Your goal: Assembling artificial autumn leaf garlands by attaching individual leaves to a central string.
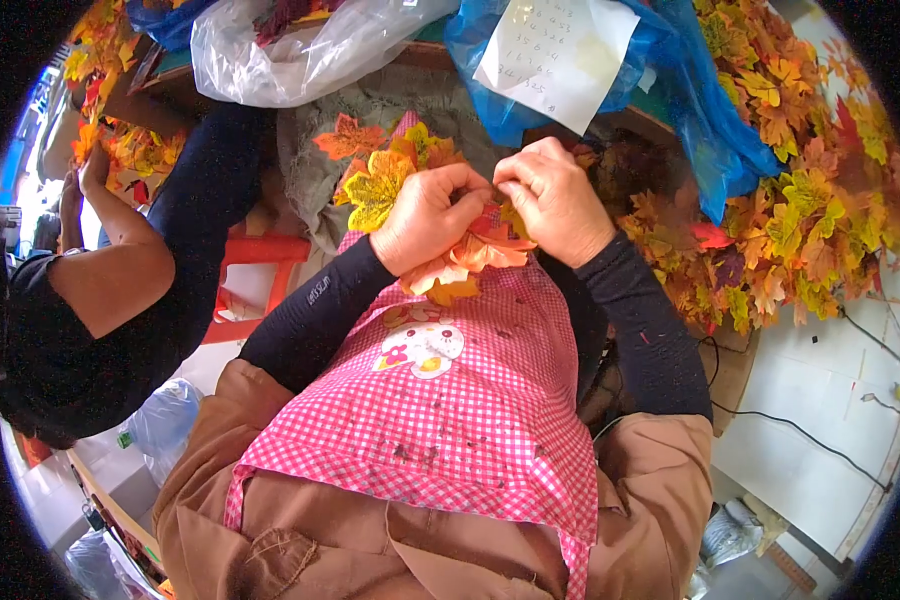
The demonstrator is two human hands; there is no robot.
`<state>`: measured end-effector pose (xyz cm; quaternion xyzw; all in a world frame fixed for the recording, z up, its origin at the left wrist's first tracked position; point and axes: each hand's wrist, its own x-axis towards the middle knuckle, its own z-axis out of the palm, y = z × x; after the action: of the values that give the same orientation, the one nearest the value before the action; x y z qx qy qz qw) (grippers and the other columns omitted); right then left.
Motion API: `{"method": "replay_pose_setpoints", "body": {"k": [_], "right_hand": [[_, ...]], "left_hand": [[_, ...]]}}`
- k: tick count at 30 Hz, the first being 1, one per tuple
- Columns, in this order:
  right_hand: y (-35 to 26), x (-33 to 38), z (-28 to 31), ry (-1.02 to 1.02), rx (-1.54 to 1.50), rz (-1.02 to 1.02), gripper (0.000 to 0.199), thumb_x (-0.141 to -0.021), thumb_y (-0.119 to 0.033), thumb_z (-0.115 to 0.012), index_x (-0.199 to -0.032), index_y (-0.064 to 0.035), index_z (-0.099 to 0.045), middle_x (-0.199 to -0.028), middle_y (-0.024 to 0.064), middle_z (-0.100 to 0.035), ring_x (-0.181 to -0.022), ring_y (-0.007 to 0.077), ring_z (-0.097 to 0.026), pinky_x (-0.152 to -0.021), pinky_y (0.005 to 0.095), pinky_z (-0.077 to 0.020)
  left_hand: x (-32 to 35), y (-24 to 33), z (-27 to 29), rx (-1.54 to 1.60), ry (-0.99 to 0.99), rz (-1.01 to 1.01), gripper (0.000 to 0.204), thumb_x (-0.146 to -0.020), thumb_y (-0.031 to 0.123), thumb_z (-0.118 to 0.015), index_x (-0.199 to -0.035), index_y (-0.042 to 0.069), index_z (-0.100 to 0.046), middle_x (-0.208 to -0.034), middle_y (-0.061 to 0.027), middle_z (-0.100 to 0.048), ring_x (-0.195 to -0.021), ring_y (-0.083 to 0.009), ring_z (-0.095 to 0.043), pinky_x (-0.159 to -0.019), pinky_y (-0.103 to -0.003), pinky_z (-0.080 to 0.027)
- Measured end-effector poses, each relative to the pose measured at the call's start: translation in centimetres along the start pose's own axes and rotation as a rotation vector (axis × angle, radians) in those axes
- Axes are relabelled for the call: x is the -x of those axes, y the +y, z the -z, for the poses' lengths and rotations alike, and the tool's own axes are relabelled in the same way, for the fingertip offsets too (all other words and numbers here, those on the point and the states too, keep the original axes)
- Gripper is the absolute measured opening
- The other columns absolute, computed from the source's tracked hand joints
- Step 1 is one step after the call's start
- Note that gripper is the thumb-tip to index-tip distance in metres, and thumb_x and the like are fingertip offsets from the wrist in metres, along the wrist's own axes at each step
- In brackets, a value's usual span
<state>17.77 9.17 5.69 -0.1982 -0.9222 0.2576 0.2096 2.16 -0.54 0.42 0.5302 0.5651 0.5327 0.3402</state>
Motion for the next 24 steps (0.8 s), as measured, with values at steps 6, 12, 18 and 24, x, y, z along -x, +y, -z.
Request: {"method": "replay_pose_setpoints", "body": {"k": [6,12,18,24], "right_hand": [[-0.3,0.5,-1.5,0.01,0.019,0.037,0.01,-0.08,-0.001,-0.064,-0.089,-0.0034,-0.061,-0.085,0.011,-0.054,-0.083,0.0293,-0.057,-0.072,0.0361,-0.0488],[-0.1,0.3,-1.3,0.06,-0.056,-0.024,0.009,-0.081,0.0,-0.064,-0.09,-0.0025,-0.062,-0.085,0.011,-0.057,-0.082,0.0273,-0.058,-0.071,0.0344,-0.0493],[-0.1,1.0,-1.3,0.03,-0.155,-0.138,0.01,-0.082,-0.001,-0.064,-0.091,-0.003,-0.064,-0.087,0.0097,-0.058,-0.081,0.025,-0.06,-0.071,0.0333,-0.0498],[-0.3,1.5,-1.3,0.073,-0.061,-0.067,0.009,-0.08,0.0,-0.065,-0.089,-0.0032,-0.063,-0.086,0.0098,-0.059,-0.083,0.0262,-0.06,-0.073,0.0343,-0.0505]], "left_hand": [[1.1,-1.0,-0.1,-0.056,-0.006,-0.026,0.011,-0.085,0.008,-0.061,-0.089,-0.002,-0.063,-0.075,-0.0145,-0.064,-0.068,-0.0213,-0.063,-0.063,-0.033,-0.05],[0.7,-0.2,0.2,-0.042,-0.001,-0.061,0.011,-0.083,0.009,-0.061,-0.086,-0.001,-0.064,-0.075,-0.0173,-0.064,-0.069,-0.0288,-0.066,-0.062,-0.036,-0.051],[0.9,0.1,-0.2,-0.045,-0.008,-0.049,0.011,-0.083,0.009,-0.061,-0.088,-0.001,-0.064,-0.076,-0.0179,-0.064,-0.07,-0.0298,-0.066,-0.063,-0.037,-0.051],[0.6,0.6,0.7,-0.148,-0.122,-0.096,0.012,-0.086,0.008,-0.061,-0.091,-0.003,-0.064,-0.073,-0.0122,-0.065,-0.066,-0.0154,-0.062,-0.06,-0.03,-0.05]]}}
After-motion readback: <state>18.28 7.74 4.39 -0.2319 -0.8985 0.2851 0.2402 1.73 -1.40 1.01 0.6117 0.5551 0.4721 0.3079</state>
